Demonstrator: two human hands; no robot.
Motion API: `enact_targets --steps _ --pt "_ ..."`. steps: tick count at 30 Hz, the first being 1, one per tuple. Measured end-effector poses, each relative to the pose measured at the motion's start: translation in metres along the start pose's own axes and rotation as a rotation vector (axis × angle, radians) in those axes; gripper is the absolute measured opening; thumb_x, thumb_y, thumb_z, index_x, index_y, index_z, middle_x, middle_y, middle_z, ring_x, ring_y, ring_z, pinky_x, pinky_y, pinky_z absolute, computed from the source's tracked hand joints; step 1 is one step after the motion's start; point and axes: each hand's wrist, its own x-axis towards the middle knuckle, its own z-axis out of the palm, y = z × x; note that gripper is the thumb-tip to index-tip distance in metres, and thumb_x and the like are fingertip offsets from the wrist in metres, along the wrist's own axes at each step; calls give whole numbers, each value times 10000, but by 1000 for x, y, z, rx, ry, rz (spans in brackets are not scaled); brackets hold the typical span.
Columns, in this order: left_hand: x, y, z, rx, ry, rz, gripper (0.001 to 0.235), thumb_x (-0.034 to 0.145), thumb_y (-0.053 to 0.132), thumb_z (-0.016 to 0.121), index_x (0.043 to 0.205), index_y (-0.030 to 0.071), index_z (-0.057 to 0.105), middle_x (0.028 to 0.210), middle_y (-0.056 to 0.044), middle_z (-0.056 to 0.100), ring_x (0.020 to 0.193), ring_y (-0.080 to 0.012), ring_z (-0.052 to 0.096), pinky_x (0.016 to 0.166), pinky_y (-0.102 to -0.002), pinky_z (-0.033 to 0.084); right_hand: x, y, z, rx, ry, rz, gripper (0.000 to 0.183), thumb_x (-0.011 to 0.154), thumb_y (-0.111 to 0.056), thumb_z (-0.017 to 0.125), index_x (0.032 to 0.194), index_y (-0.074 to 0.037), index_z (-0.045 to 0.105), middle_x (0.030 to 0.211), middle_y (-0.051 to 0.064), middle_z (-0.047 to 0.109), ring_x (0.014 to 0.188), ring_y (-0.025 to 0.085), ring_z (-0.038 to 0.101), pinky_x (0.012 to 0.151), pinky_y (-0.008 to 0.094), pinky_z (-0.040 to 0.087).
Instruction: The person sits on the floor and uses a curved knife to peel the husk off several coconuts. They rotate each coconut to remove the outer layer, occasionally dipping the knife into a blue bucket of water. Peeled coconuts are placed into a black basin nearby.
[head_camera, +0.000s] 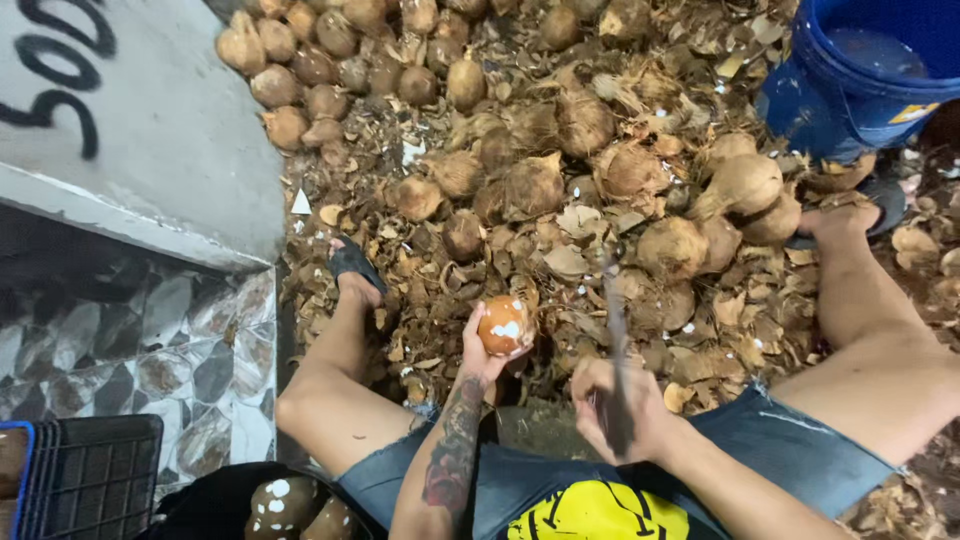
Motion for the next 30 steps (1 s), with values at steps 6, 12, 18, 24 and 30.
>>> enact_targets --steps 6,12,18,24,30 --pt "-12 14 17 58 121 246 579 837 518 673 1287 154 689 1230 -136 710 1066 -340 682 813 -493 588 -73 98 53 -100 -546 1343 142 931 -186 660 828 -125 584 618 25 606 496 157 563 467 307 470" --pt "-4 21 -3 -202 -190 190 704 878 528 660 1372 28 634 1285 -205 682 1140 -402 670 915 -521 597 -47 62 24 -20 -288 945 174 909 -41 634 767 -123 579 607 -2 638 437 115 573 404 271 496" --pt "-7 10 -4 -130 134 54 790 785 594 672 1392 89 647 1378 -181 647 1240 -389 610 981 -571 542 29 -28 -2 35 -14 -41 287 1049 -243 474 828 -65 515 709 63 540 565 202 525 571 311 444" --pt "-14 25 2 -307 78 108 823 842 688 555 1405 94 644 1387 -198 637 1270 -417 595 1039 -604 514 -51 52 42 336 -86 1770 159 871 -76 589 800 36 500 471 194 502 367 305 487 400 418 457" --pt "-14 40 -13 -110 -198 169 831 856 596 649 1439 7 581 1365 -229 638 1210 -411 624 981 -536 554 -18 38 7 -181 -117 713 148 725 -56 642 664 -149 546 542 -17 564 473 143 525 531 336 413"
